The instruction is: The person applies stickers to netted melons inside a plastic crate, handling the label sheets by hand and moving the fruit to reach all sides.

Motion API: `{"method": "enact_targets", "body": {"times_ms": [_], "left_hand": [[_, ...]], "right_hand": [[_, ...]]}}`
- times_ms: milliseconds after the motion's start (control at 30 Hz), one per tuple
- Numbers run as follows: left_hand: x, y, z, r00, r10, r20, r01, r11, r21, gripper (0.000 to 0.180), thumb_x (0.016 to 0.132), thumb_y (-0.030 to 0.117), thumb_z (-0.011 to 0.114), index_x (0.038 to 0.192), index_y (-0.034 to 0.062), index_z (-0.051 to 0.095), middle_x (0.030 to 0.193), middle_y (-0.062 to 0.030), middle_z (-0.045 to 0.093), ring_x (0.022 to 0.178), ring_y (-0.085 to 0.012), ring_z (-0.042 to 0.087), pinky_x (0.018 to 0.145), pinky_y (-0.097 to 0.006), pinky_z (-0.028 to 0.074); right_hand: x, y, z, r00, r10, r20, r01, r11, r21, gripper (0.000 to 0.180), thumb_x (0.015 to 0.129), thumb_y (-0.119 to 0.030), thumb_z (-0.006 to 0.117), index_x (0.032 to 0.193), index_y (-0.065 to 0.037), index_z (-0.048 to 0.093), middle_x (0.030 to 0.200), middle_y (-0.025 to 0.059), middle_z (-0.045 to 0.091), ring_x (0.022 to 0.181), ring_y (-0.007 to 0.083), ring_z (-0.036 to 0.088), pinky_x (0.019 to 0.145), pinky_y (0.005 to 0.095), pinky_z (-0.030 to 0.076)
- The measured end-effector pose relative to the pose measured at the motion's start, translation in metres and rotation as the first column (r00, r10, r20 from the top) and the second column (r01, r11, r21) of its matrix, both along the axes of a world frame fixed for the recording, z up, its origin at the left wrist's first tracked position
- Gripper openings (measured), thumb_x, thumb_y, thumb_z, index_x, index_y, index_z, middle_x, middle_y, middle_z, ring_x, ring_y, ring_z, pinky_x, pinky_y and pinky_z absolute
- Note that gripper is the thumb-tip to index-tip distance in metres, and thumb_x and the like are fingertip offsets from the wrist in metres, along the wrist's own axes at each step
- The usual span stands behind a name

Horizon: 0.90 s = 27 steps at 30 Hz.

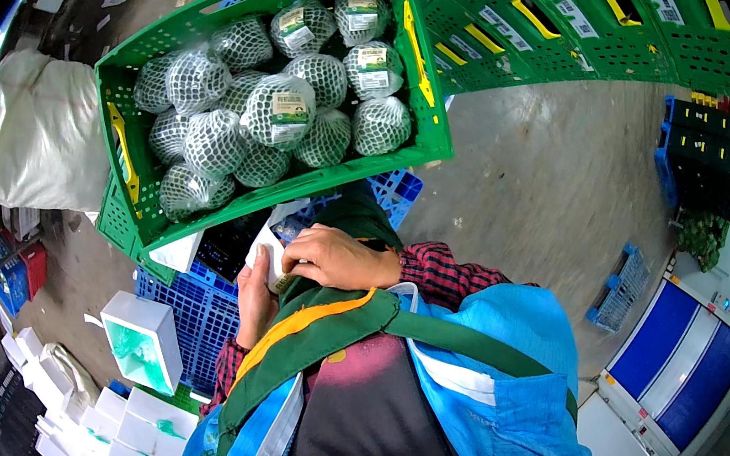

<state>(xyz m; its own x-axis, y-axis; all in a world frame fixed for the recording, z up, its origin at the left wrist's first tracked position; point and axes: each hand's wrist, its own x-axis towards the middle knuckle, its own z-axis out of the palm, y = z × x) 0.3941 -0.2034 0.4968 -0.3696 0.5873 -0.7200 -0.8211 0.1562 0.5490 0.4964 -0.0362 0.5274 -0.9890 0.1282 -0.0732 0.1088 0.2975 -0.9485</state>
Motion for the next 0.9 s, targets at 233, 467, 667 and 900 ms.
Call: {"method": "enact_targets", "body": {"times_ms": [233, 467, 667, 900], "left_hand": [[0.000, -0.006, -0.007, 0.999, -0.033, -0.003, 0.033, 0.999, -0.004, 0.034, 0.099, 0.029, 0.050, 0.114, 0.0002, 0.061, 0.105, -0.0053, 0.065, 0.089, -0.0115, 0.062, 0.079, -0.025, 0.049], [-0.032, -0.013, -0.005, 0.895, 0.428, -0.124, -0.438, 0.896, -0.072, 0.037, 0.100, 0.031, 0.047, 0.119, 0.0000, 0.055, 0.113, -0.0089, 0.063, 0.100, -0.0197, 0.063, 0.087, -0.034, 0.050], [-0.029, -0.035, 0.034, 0.809, 0.155, 0.567, -0.245, 0.966, 0.086, 0.044, 0.097, 0.042, 0.047, 0.115, 0.0018, 0.054, 0.101, -0.0116, 0.062, 0.093, -0.0276, 0.063, 0.083, -0.046, 0.053], [0.000, -0.046, 0.059, 0.887, -0.006, 0.462, -0.098, 0.975, 0.201, 0.060, 0.092, 0.043, 0.057, 0.131, -0.0011, 0.047, 0.125, -0.0135, 0.058, 0.110, -0.0256, 0.059, 0.094, -0.040, 0.048]], "right_hand": [[0.005, -0.011, 0.000, 0.994, -0.094, -0.050, 0.095, 0.995, 0.034, 0.008, 0.078, -0.007, 0.067, 0.085, -0.007, 0.064, 0.087, 0.0070, 0.064, 0.083, 0.0277, 0.060, 0.080, 0.0390, 0.046], [0.010, 0.039, 0.001, 0.879, -0.443, 0.175, 0.471, 0.758, -0.451, 0.009, 0.087, 0.000, 0.061, 0.094, -0.005, 0.059, 0.098, 0.0036, 0.061, 0.093, 0.0130, 0.059, 0.082, 0.0289, 0.049], [0.030, 0.172, -0.097, 0.705, -0.659, 0.264, 0.654, 0.747, 0.120, 0.019, 0.082, -0.006, 0.069, 0.095, 0.001, 0.057, 0.082, 0.0073, 0.062, 0.071, 0.0133, 0.059, 0.064, 0.0267, 0.048], [0.037, 0.189, -0.122, 0.906, -0.371, 0.203, 0.052, 0.573, 0.818, 0.040, 0.070, -0.013, 0.077, 0.104, -0.006, 0.058, 0.104, 0.0123, 0.054, 0.095, 0.0319, 0.056, 0.079, 0.0418, 0.048]]}}
